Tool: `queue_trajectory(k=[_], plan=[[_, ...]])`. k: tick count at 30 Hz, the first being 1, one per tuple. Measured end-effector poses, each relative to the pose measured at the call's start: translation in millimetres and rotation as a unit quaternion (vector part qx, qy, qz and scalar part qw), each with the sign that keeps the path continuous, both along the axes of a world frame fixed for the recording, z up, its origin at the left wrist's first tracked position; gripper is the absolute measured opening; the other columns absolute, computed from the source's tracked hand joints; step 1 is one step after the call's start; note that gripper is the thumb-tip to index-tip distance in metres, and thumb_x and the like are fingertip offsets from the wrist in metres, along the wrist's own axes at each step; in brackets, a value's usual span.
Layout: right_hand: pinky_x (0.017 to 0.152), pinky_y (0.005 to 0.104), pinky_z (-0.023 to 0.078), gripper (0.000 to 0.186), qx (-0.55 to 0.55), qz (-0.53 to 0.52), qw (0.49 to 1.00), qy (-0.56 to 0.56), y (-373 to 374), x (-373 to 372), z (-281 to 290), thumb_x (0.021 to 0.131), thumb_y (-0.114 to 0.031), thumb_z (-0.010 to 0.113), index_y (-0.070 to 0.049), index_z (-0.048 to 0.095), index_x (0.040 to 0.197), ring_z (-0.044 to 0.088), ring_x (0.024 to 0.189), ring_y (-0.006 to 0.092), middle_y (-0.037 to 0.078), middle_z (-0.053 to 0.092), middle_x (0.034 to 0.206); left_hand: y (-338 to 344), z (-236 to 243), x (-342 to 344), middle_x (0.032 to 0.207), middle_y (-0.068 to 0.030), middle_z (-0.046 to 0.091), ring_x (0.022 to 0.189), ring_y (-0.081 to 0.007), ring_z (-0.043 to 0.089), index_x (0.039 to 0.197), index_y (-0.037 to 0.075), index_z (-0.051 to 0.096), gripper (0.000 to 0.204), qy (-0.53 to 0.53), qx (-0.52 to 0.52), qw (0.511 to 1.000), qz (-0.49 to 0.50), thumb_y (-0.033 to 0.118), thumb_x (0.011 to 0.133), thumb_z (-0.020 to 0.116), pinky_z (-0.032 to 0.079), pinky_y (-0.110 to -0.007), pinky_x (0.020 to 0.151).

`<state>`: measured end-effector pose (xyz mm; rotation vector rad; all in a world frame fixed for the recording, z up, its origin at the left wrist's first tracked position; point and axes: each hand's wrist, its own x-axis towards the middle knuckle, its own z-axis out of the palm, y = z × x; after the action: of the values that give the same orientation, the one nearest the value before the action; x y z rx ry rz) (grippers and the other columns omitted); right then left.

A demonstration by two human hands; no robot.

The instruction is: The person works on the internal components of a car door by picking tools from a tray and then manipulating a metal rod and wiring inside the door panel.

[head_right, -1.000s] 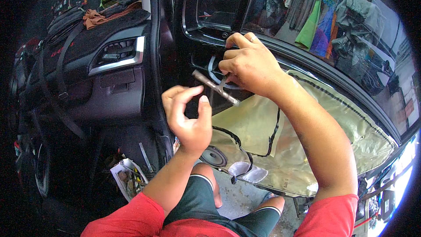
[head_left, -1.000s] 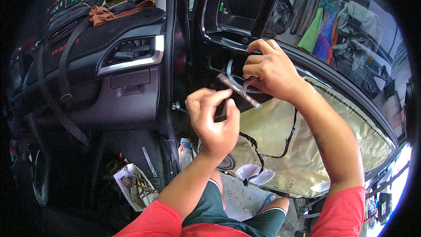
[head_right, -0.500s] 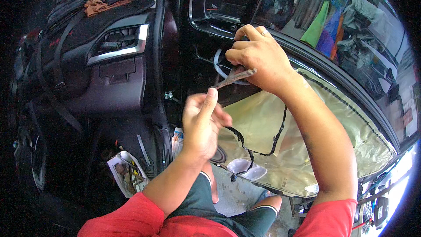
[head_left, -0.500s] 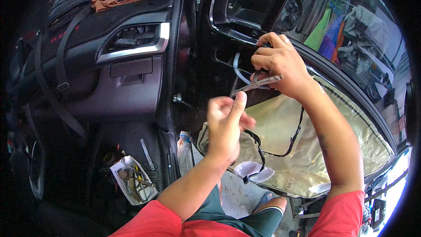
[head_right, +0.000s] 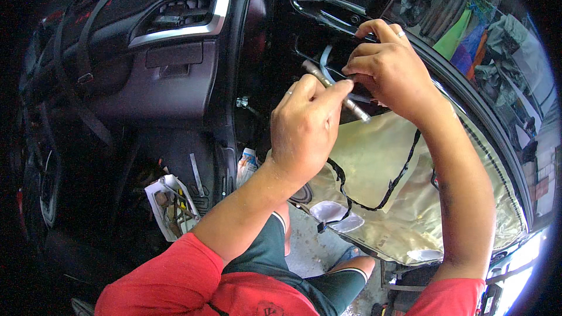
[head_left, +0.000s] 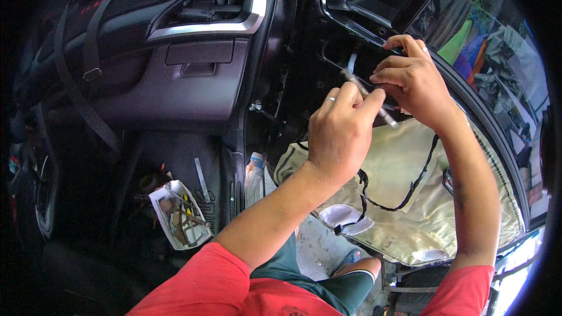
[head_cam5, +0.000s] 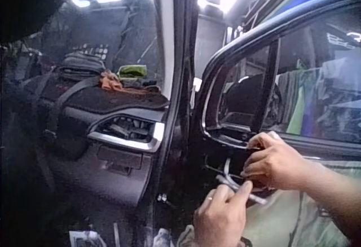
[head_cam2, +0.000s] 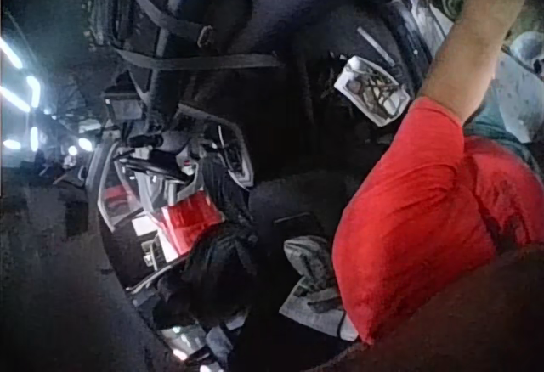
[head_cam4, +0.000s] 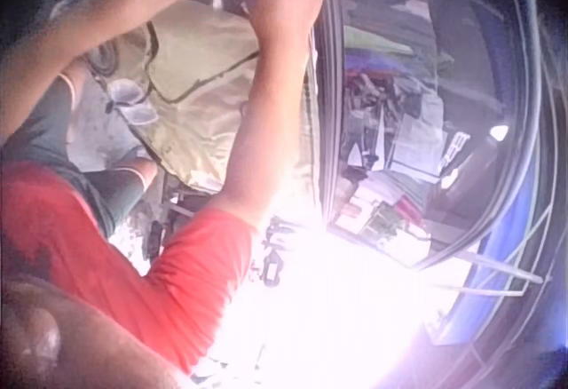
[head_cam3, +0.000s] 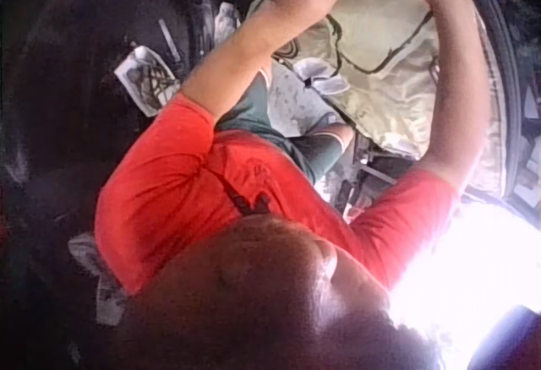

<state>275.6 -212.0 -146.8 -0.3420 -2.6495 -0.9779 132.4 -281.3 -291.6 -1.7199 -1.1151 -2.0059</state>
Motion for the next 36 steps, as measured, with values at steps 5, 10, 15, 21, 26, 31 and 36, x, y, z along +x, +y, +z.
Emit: queue_trajectory(k=[5, 10, 15, 21, 26, 31, 36], plan=[[0.097, 0.045, 0.045, 0.023, 0.009, -0.006, 1.0, -0.001, -4.7, -6.0, 2.5, 0.066, -0.016, 0.084, -0.009, 0.069, 0.083, 0.058, 0.119, 0.0312, 0.003, 0.07, 0.092, -7.2, -38.2, 18.4, 0.097, -0.0021, 0.05, 0.085, -0.0092, 0.047, 0.135, 0.001, 0.056, 0.057, -0.301, 0.023, 0.937, -0.172, -0.009, 0.081, 0.072, 0.041, -0.025, 0.077], [0.096, 0.0459, 0.045, 0.025, 0.014, -0.021, 1.0, 0.018, -4.7, -7.2, -1.9, 0.066, -0.012, 0.081, -0.009, 0.06, 0.078, 0.058, 0.119, 0.0331, 0.004, 0.069, 0.089, 7.1, -27.9, 4.6, 0.096, -0.0031, 0.055, 0.085, -0.0153, 0.051, 0.139, 0.004, 0.059, 0.071, -0.106, 0.066, 0.992, -0.026, 0.017, 0.078, 0.095, 0.045, -0.031, 0.077], [0.095, 0.0463, 0.044, 0.027, 0.021, -0.022, 0.999, 0.015, -3.2, -6.9, -0.6, 0.066, -0.013, 0.08, -0.009, 0.056, 0.077, 0.058, 0.12, 0.035, 0.005, 0.067, 0.083, 13.6, -16.1, 12.1, 0.08, -0.0057, 0.058, 0.069, -0.0175, 0.053, 0.122, 0.006, 0.075, 0.044, -0.189, 0.064, 0.972, -0.128, 0.009, 0.081, 0.092, 0.046, -0.029, 0.065], [0.098, 0.0465, 0.044, 0.02, 0.018, -0.019, 1.0, 0.013, -0.7, -2.5, -1.9, 0.073, -0.015, 0.081, -0.009, 0.069, 0.088, 0.058, 0.122, 0.0345, 0.004, 0.072, 0.09, 14.7, -15.2, 2.1, 0.074, -0.0044, 0.055, 0.066, -0.0218, 0.056, 0.11, 0.012, 0.084, 0.036, -0.037, 0.109, 0.993, 0.009, -0.002, 0.077, 0.085, 0.045, -0.035, 0.059], [0.102, 0.0462, 0.044, 0.025, 0.023, 0.01, 0.999, -0.031, 2.4, 3.2, 2.7, 0.08, -0.016, 0.081, -0.013, 0.081, 0.105, 0.059, 0.123, 0.0324, 0.002, 0.077, 0.103, 19.0, -14.0, -7.1, 0.075, -0.0031, 0.056, 0.075, -0.0235, 0.058, 0.11, 0.016, 0.085, 0.041, 0.012, 0.147, 0.989, 0.008, -0.005, 0.075, 0.081, 0.047, -0.037, 0.068], [0.1, 0.0447, 0.046, 0.018, 0.041, 0.01, 0.999, -0.012, 1.2, 4.5, -3.1, 0.071, -0.016, 0.083, -0.013, 0.076, 0.087, 0.06, 0.122, 0.0303, -0.001, 0.072, 0.099, 16.7, -38.6, 10.9, 0.083, -0.0024, 0.058, 0.082, -0.0162, 0.058, 0.13, 0.003, 0.061, 0.053, -0.155, 0.108, 0.977, -0.1, 0.001, 0.083, 0.085, 0.048, -0.032, 0.077], [0.097, 0.0445, 0.046, 0.022, 0.048, -0.001, 0.999, -0.017, 0.0, -3.7, -2.8, 0.066, -0.014, 0.085, -0.012, 0.072, 0.083, 0.059, 0.121, 0.0292, -0.001, 0.07, 0.097, -0.5, -37.9, 18.3, 0.079, 0.0022, 0.057, 0.065, -0.0048, 0.05, 0.121, 0.002, 0.053, 0.052, -0.221, 0.02, 0.961, -0.166, 0.017, 0.088, 0.091, 0.039, -0.02, 0.062]])
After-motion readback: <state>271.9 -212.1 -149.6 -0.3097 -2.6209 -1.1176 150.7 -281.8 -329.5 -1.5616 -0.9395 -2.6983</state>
